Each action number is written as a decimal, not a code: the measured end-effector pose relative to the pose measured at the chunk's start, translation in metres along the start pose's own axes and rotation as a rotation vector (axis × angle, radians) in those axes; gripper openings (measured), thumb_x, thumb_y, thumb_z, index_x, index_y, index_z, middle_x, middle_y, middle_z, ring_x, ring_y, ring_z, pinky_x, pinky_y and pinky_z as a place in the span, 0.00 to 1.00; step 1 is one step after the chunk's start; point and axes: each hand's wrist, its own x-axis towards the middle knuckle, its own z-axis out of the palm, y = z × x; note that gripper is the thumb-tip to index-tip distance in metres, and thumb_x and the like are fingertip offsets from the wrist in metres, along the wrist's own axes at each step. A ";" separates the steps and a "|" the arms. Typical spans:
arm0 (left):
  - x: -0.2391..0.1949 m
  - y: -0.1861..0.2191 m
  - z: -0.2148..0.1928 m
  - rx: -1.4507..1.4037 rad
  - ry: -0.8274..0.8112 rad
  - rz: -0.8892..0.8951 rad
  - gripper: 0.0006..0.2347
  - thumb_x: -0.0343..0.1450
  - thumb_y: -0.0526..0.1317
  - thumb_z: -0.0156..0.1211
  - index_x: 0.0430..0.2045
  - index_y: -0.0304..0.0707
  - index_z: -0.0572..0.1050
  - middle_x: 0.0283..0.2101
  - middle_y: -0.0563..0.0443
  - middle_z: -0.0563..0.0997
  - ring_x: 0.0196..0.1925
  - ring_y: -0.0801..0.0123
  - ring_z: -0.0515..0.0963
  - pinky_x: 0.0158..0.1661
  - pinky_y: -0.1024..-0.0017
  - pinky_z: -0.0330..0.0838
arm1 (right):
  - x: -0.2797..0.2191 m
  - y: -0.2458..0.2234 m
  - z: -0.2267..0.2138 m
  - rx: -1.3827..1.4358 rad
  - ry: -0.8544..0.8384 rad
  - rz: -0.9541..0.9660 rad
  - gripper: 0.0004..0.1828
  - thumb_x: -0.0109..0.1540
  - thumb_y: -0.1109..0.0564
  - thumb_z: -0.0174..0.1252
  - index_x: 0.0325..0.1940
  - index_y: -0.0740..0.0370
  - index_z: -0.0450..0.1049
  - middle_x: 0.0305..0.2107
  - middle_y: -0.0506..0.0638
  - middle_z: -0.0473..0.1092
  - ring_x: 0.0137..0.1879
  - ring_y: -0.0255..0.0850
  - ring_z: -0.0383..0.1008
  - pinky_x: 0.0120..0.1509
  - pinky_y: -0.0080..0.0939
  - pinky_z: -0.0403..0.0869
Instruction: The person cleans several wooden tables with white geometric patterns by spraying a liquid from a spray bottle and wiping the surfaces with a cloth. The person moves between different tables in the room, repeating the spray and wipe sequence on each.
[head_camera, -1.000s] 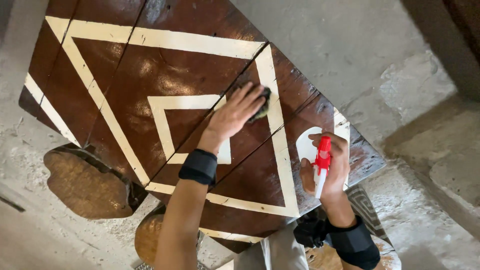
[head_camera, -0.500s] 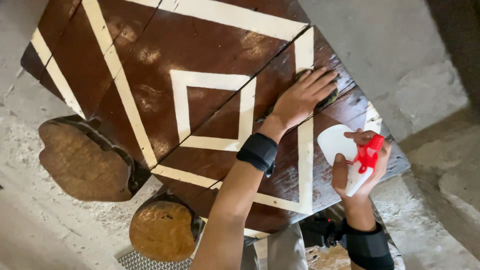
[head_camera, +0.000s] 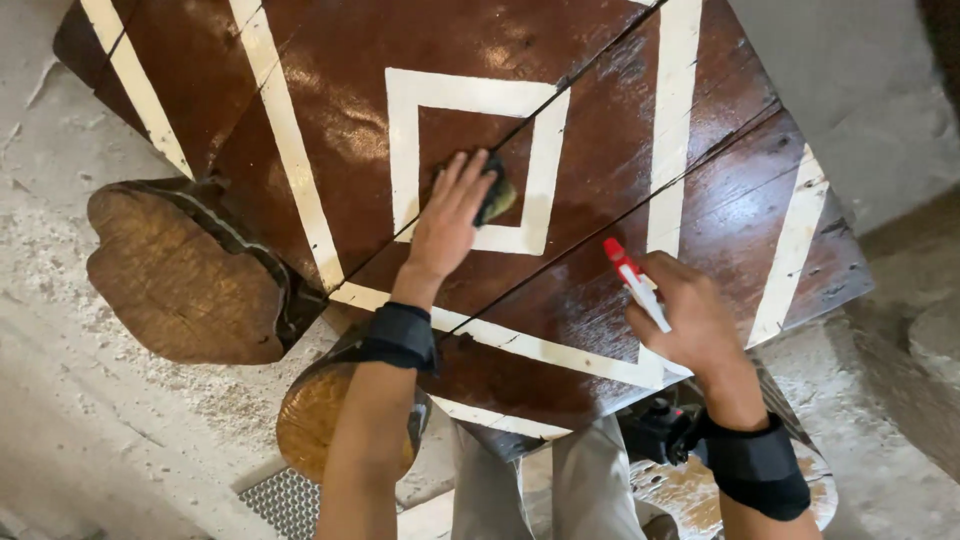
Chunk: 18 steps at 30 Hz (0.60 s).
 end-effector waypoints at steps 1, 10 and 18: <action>-0.002 0.000 -0.019 0.002 -0.001 0.000 0.28 0.72 0.26 0.63 0.68 0.41 0.64 0.78 0.47 0.53 0.80 0.50 0.51 0.71 0.48 0.47 | 0.000 -0.002 0.004 0.002 0.000 -0.001 0.24 0.49 0.60 0.62 0.50 0.66 0.75 0.38 0.65 0.74 0.42 0.64 0.75 0.45 0.57 0.74; 0.057 0.016 -0.013 -0.128 0.051 -0.244 0.32 0.62 0.29 0.67 0.64 0.33 0.64 0.75 0.42 0.53 0.77 0.46 0.50 0.69 0.38 0.46 | -0.002 0.015 -0.006 0.079 0.119 0.045 0.16 0.53 0.63 0.59 0.45 0.66 0.75 0.35 0.60 0.73 0.37 0.54 0.77 0.44 0.51 0.75; 0.097 0.089 0.046 -0.157 0.129 0.025 0.20 0.75 0.29 0.61 0.63 0.34 0.69 0.76 0.44 0.57 0.79 0.51 0.55 0.72 0.44 0.52 | 0.009 0.015 -0.028 0.057 0.251 -0.062 0.17 0.54 0.66 0.55 0.47 0.66 0.76 0.37 0.58 0.74 0.41 0.52 0.78 0.48 0.47 0.75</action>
